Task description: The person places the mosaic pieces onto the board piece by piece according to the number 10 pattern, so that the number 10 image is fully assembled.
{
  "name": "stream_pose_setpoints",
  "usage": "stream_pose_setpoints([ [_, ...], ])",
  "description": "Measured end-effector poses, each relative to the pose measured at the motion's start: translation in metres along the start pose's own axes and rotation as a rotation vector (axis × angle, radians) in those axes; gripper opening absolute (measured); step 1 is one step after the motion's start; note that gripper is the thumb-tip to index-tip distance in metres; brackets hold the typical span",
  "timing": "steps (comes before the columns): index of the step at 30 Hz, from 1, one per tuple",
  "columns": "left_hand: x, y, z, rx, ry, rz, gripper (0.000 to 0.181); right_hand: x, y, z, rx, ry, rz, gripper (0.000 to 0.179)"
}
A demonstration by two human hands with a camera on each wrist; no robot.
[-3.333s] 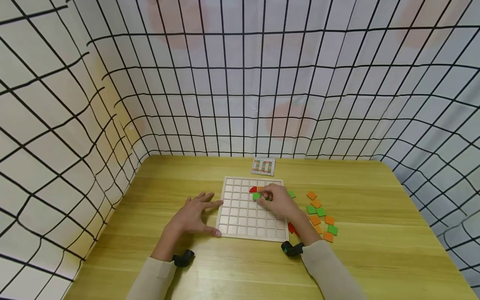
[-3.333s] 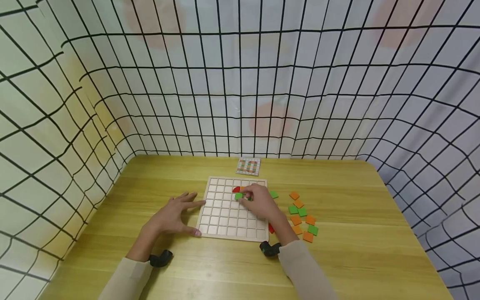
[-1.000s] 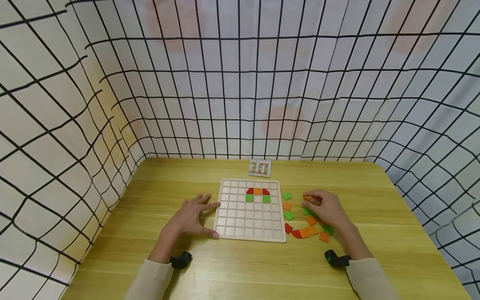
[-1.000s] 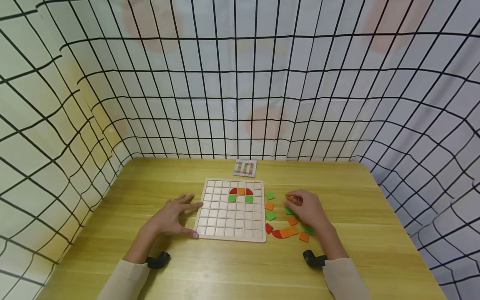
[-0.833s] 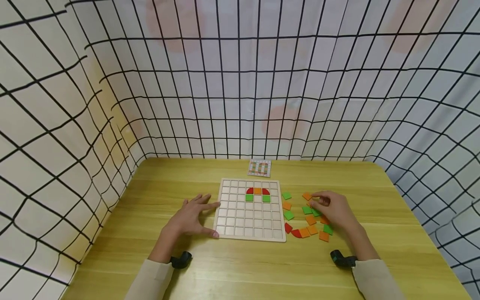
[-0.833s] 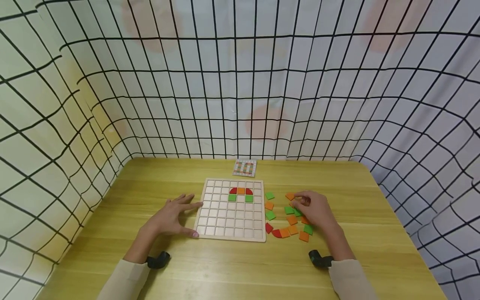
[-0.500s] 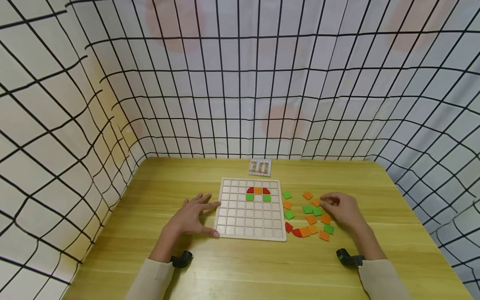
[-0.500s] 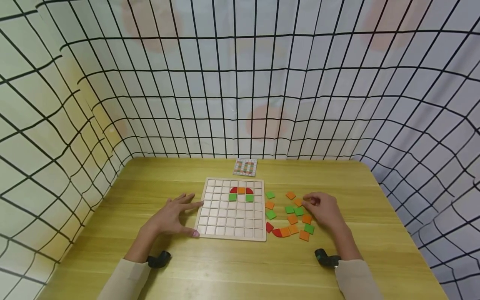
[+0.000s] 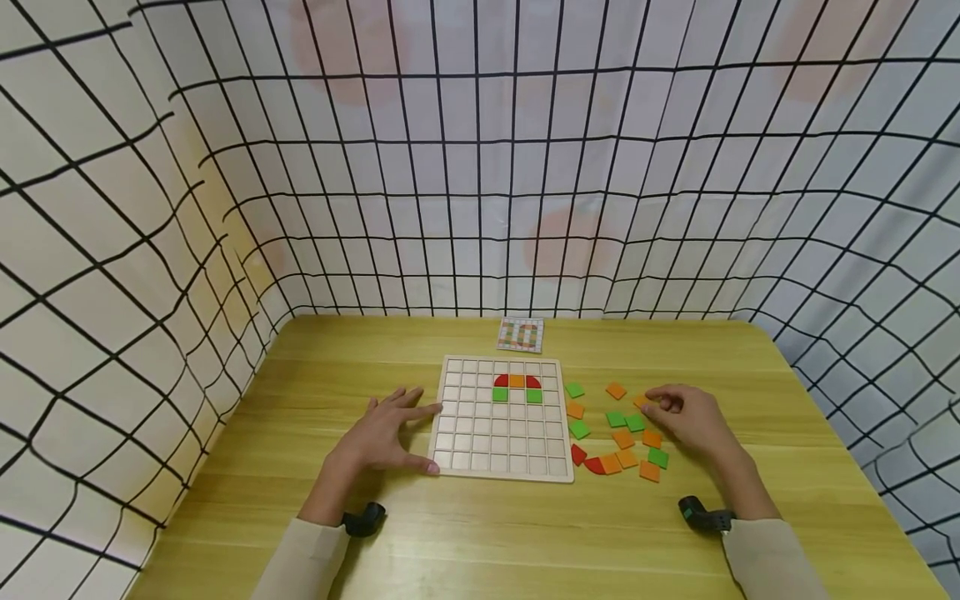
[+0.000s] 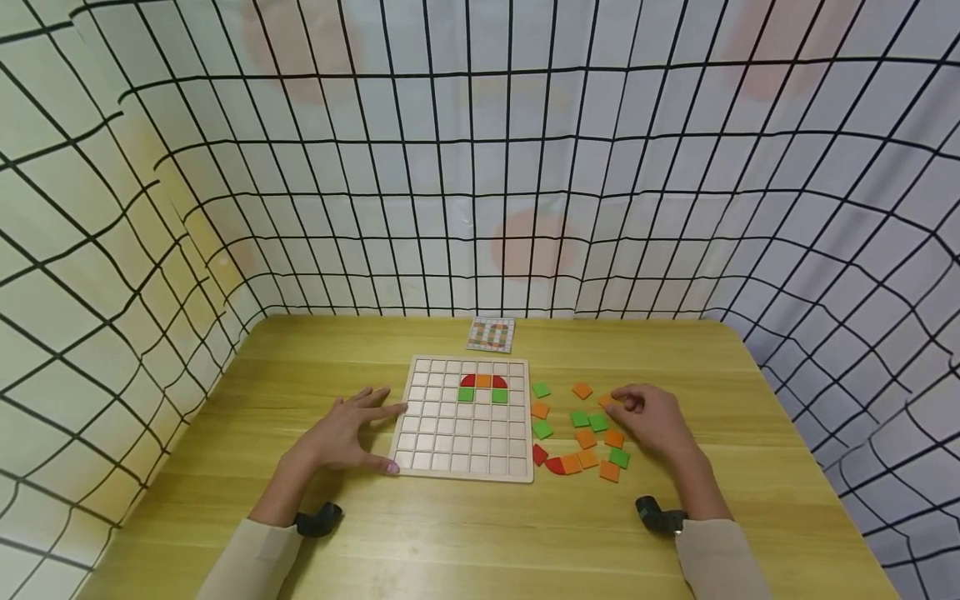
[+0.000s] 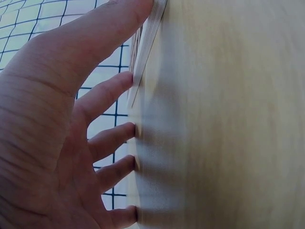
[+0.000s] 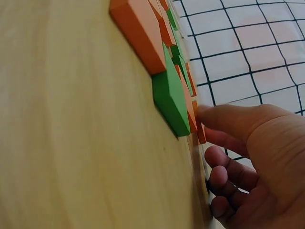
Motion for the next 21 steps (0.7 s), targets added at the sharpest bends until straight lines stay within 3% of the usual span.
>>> stream_pose_setpoints([
  [8,0.001,-0.0004,-0.0008,0.004,0.004,-0.005,0.102,-0.0032,0.0057,-0.0036,-0.032,0.002,-0.021,0.043],
  [21,-0.0001,0.0006,0.0006,0.003,0.006,0.004,0.102,-0.0046,0.0081,-0.0026,-0.059,-0.017,0.01,0.042],
])
Point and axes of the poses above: each hand's wrist, its own x-axis towards the middle knuckle, its own y-axis out of the back of the hand, z = x × y, the point moved 1 cm from there along x, towards the middle knuckle, and after that the axes turned 15 degrees about -y, right-handed, at the moved point
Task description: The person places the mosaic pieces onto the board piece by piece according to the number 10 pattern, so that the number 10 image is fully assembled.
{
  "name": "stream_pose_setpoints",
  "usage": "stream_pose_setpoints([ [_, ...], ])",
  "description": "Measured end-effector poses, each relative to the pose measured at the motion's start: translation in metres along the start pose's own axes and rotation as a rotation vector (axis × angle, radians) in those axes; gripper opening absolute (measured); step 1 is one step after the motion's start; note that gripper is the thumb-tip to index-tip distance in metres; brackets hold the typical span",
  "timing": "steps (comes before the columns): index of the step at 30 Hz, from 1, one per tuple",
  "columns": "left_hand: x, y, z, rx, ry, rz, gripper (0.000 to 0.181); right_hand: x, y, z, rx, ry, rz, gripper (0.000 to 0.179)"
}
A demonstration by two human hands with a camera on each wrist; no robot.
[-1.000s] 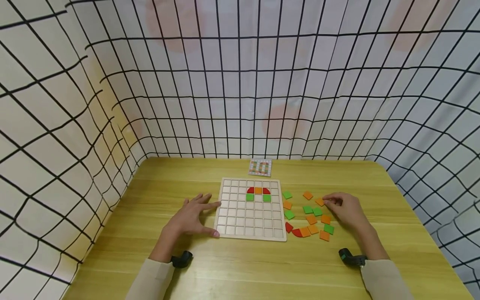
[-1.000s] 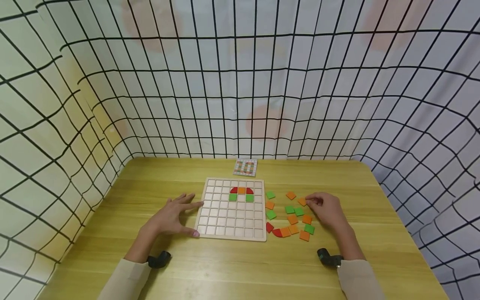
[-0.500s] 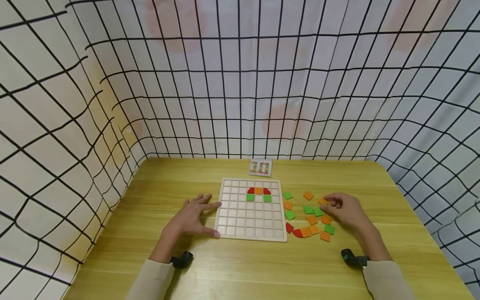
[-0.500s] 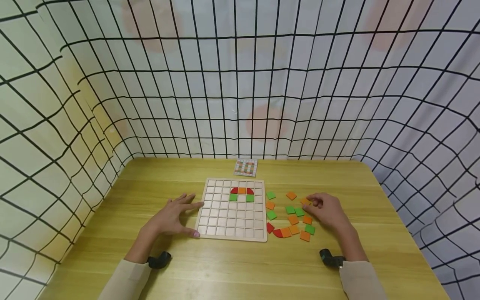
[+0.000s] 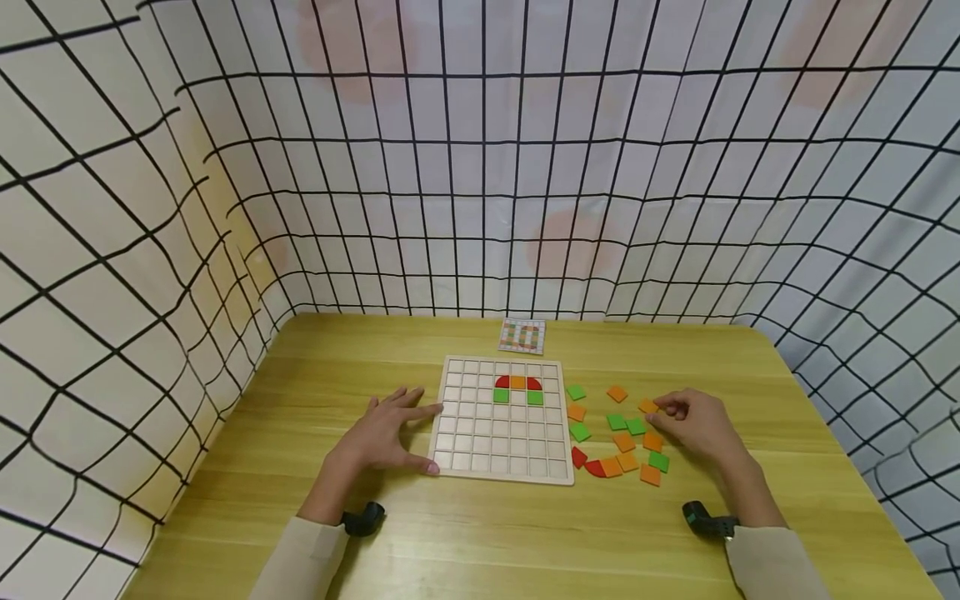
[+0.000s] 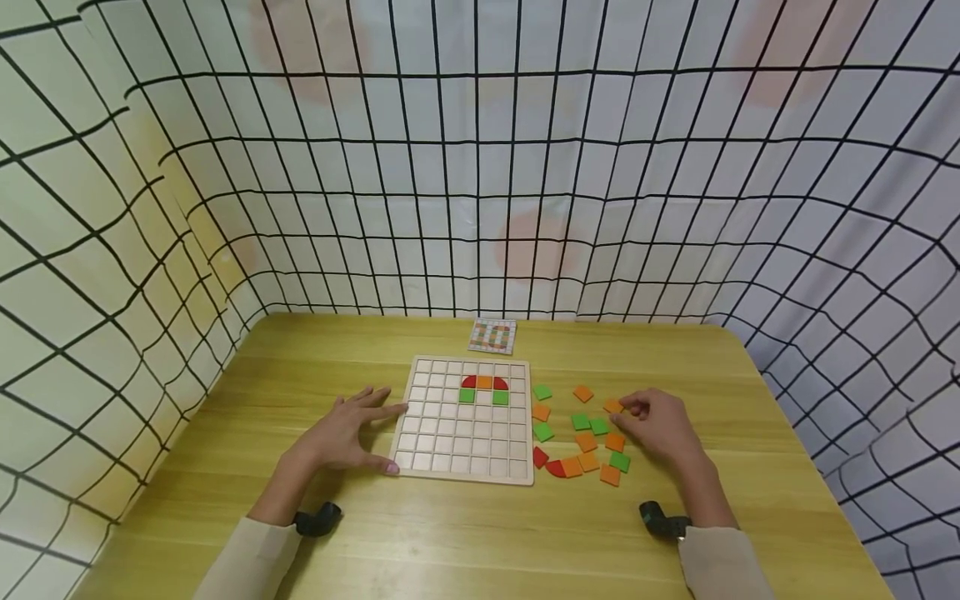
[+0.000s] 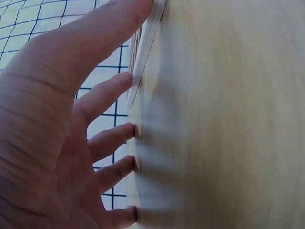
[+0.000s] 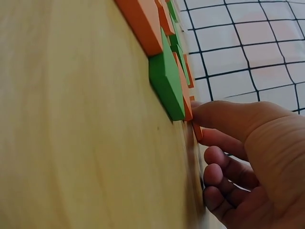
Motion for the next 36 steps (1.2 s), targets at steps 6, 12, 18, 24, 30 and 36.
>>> stream_pose_setpoints([
  [6,0.0,0.0,-0.001,-0.001,-0.001,-0.004,0.102,-0.001,0.0,-0.001,0.008,0.002,0.013,0.041],
  [12,-0.001,-0.001,-0.002,0.0,0.004,-0.013,0.102,-0.003,0.0,-0.003,0.038,0.013,0.033,0.041],
  [18,-0.001,-0.001,-0.002,0.002,0.0,-0.007,0.102,-0.002,-0.004,-0.009,0.07,0.03,0.04,0.042],
  [24,-0.001,-0.001,-0.002,0.003,-0.005,-0.006,0.103,-0.005,-0.009,-0.025,0.106,0.055,0.002,0.043],
  [30,-0.001,0.0,-0.002,0.012,0.004,-0.012,0.103,-0.006,-0.017,-0.045,0.142,0.082,-0.019,0.04],
  [36,0.0,-0.001,-0.002,0.004,0.017,-0.015,0.103,-0.004,-0.027,-0.063,0.173,0.133,-0.046,0.036],
])
Point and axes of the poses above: each hand's wrist, its own x-axis towards the middle knuckle, its own y-axis out of the back of the hand, z = x × y, the point moved 1 cm from there along x, towards the middle knuckle, and after that the axes turned 15 degrees about -y, right-handed, at the moved point
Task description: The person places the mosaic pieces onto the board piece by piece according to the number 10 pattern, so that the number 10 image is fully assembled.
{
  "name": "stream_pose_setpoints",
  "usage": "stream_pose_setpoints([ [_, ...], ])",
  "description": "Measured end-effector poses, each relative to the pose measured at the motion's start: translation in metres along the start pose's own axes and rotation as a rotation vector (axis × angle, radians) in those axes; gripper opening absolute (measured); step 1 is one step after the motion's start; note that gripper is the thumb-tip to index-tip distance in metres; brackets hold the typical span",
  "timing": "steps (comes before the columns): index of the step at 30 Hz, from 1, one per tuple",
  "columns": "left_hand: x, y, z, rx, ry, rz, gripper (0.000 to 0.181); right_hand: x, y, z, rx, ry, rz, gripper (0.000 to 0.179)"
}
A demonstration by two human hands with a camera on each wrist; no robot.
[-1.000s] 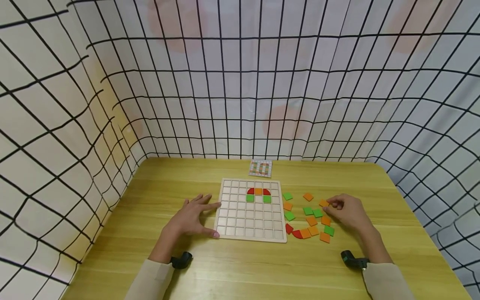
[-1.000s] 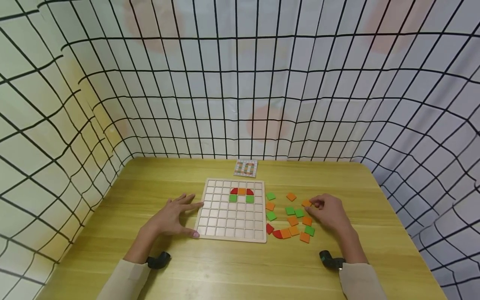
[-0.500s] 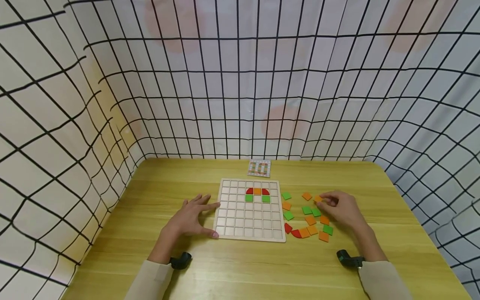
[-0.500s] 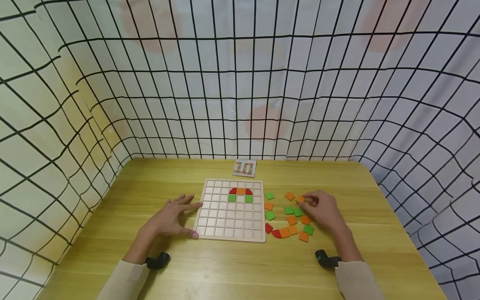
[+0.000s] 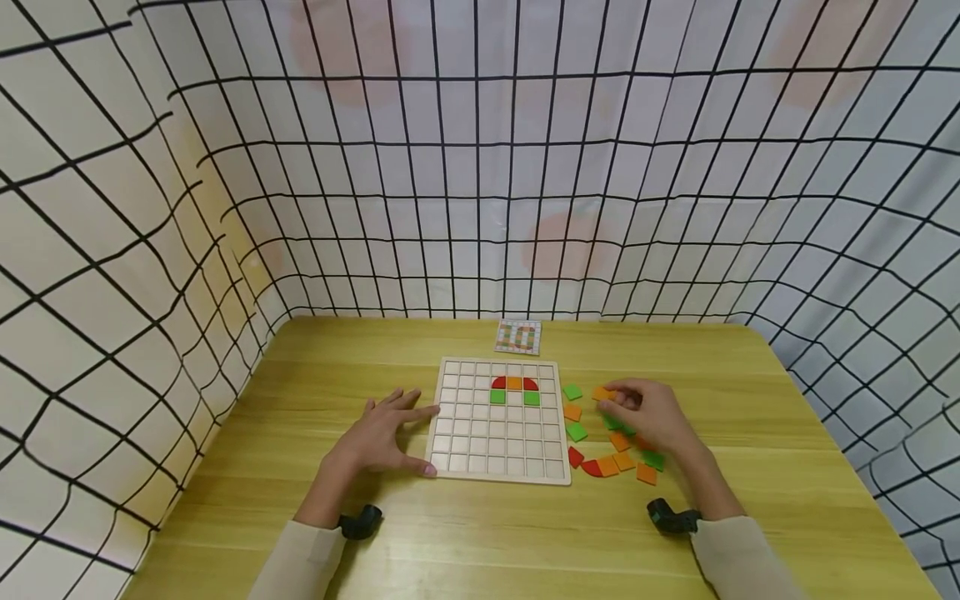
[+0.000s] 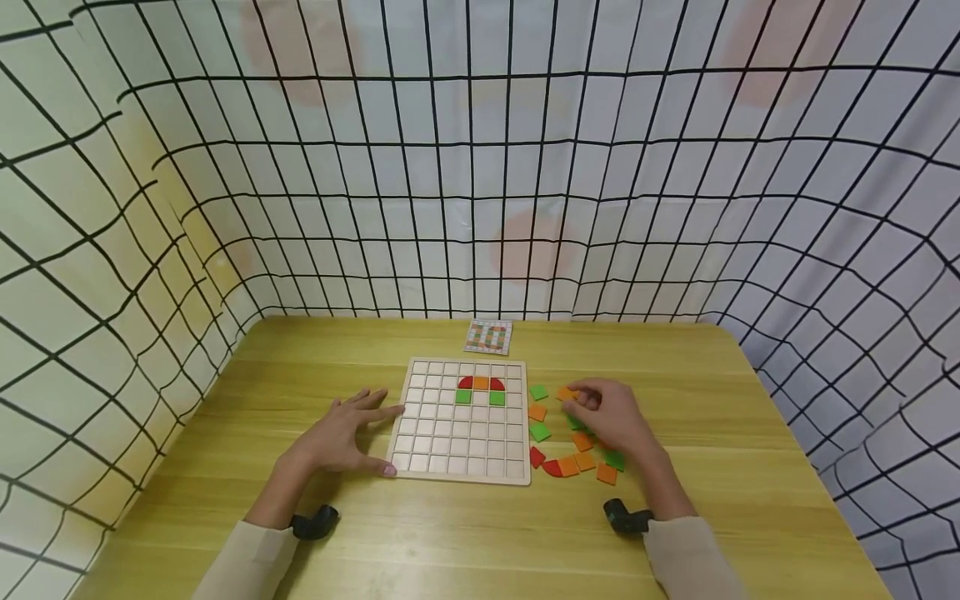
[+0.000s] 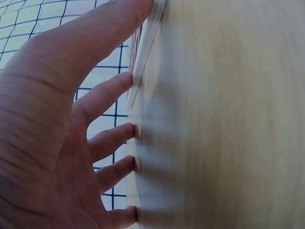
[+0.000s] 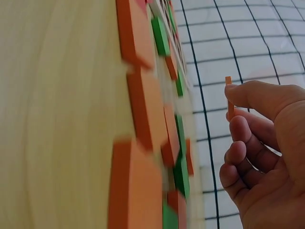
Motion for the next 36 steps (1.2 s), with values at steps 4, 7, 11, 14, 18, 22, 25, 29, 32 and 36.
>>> stream_pose_setpoints([
  [4,-0.001,-0.001,0.0,0.0,-0.009,0.008,0.102,0.003,-0.011,-0.01,0.003,0.012,-0.023,0.036],
  [7,-0.001,-0.001,-0.001,0.0,-0.01,0.007,0.102,0.005,-0.02,-0.018,0.009,0.026,-0.05,0.034],
  [11,-0.001,-0.001,-0.001,-0.003,-0.014,0.011,0.102,0.008,-0.034,-0.03,0.015,0.036,-0.081,0.031],
  [14,-0.001,-0.001,-0.001,-0.005,-0.016,0.013,0.102,0.01,-0.043,-0.039,0.03,0.05,-0.108,0.027],
  [18,-0.001,-0.001,-0.002,-0.009,-0.012,0.013,0.102,0.01,-0.056,-0.047,0.025,0.078,-0.162,0.025],
  [22,0.0,0.0,-0.001,-0.015,-0.014,0.013,0.102,0.01,-0.066,-0.05,-0.003,0.073,-0.191,0.023],
  [25,0.0,0.0,0.0,-0.017,-0.014,0.012,0.102,0.01,-0.071,-0.052,-0.007,0.056,-0.199,0.023],
  [29,0.0,-0.001,0.0,-0.012,-0.015,0.013,0.102,0.009,-0.075,-0.055,-0.015,0.044,-0.211,0.024],
  [32,0.0,-0.001,0.0,-0.007,-0.015,0.014,0.102,0.01,-0.076,-0.058,-0.021,0.06,-0.214,0.024],
  [36,0.0,-0.001,-0.001,-0.004,-0.008,0.009,0.102,0.011,-0.078,-0.059,-0.021,0.095,-0.209,0.025],
])
Point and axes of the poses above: each hand's wrist, its own x-axis towards the middle knuckle, its own y-axis out of the back of the hand, z = x × y, the point moved 1 cm from there along x, towards the middle knuckle, and after that the axes turned 15 degrees about -y, right-handed, at the moved point
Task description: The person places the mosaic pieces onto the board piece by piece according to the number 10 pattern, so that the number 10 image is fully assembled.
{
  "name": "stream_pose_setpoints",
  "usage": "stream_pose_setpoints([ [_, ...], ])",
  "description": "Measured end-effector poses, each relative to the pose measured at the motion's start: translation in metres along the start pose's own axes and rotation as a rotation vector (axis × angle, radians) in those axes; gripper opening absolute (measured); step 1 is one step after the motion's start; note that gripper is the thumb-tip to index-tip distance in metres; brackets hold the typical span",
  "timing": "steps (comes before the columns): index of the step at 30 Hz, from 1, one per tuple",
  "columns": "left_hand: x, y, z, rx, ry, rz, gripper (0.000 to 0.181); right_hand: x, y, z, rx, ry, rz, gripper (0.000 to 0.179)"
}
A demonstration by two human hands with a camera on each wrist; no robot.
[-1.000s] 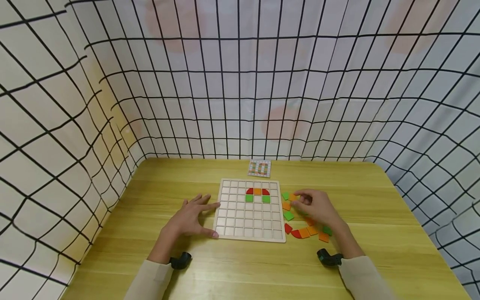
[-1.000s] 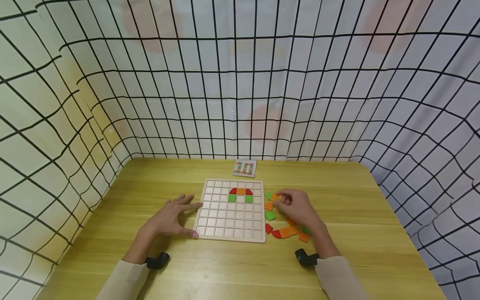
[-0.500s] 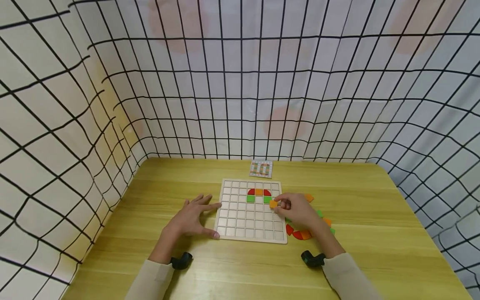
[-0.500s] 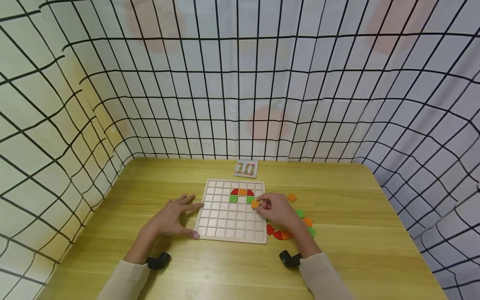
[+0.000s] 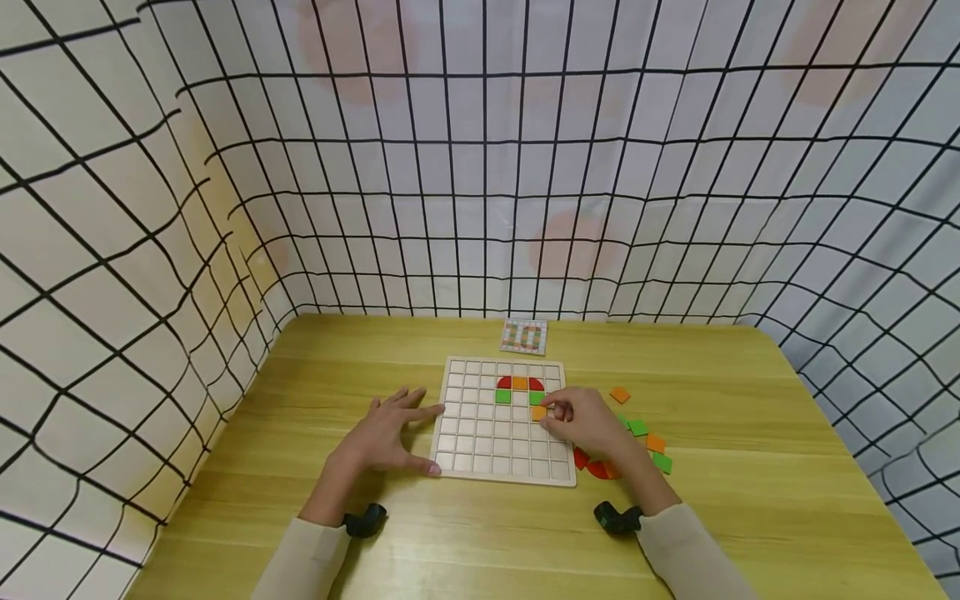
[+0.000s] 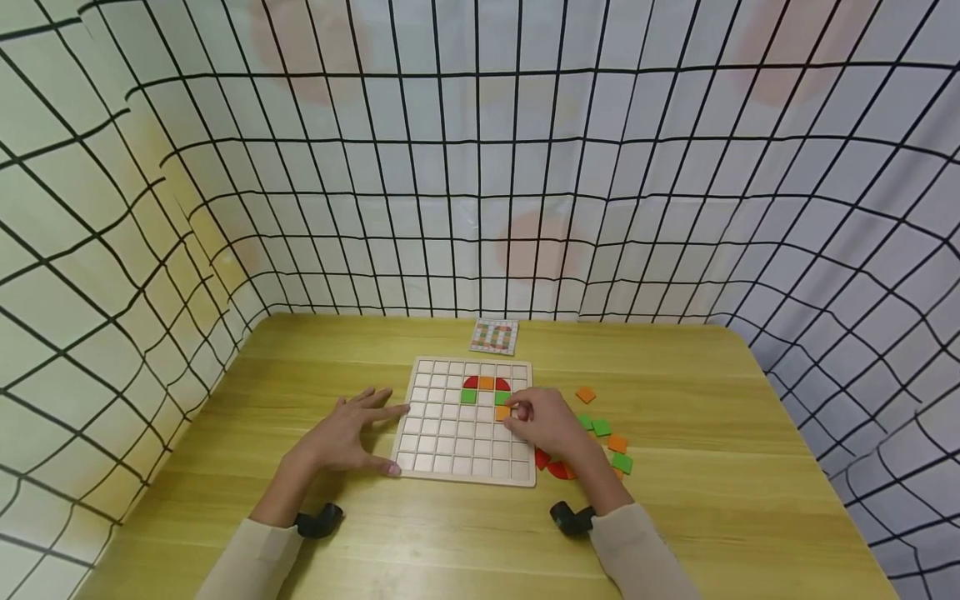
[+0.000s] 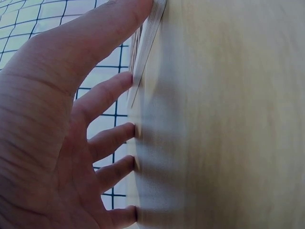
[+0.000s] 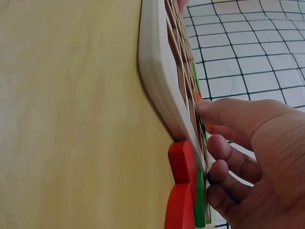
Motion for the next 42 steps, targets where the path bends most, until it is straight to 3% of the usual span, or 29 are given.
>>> stream_pose_setpoints([
  [15,0.001,0.001,0.001,-0.005,0.0,0.002,0.102,0.001,0.0,0.003,0.045,-0.003,-0.006,0.025],
  [25,0.002,0.001,0.0,-0.008,0.003,-0.002,0.102,0.0,0.015,0.013,0.058,-0.067,0.07,0.025],
  [32,0.0,0.001,0.0,-0.007,0.002,-0.004,0.102,-0.001,0.037,0.03,0.03,-0.064,0.173,0.026],
  [42,0.0,0.001,0.001,-0.01,-0.011,0.005,0.1,-0.005,0.059,0.065,0.007,-0.1,0.219,0.033],
])
Point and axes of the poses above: each hand's wrist, its own x-axis towards the middle knuckle, its own y-axis out of the back of the hand, z = x × y, the point moved 1 cm from there along x, towards the middle knuckle, and after that the axes turned 15 degrees about -y, right-handed, at the moved point
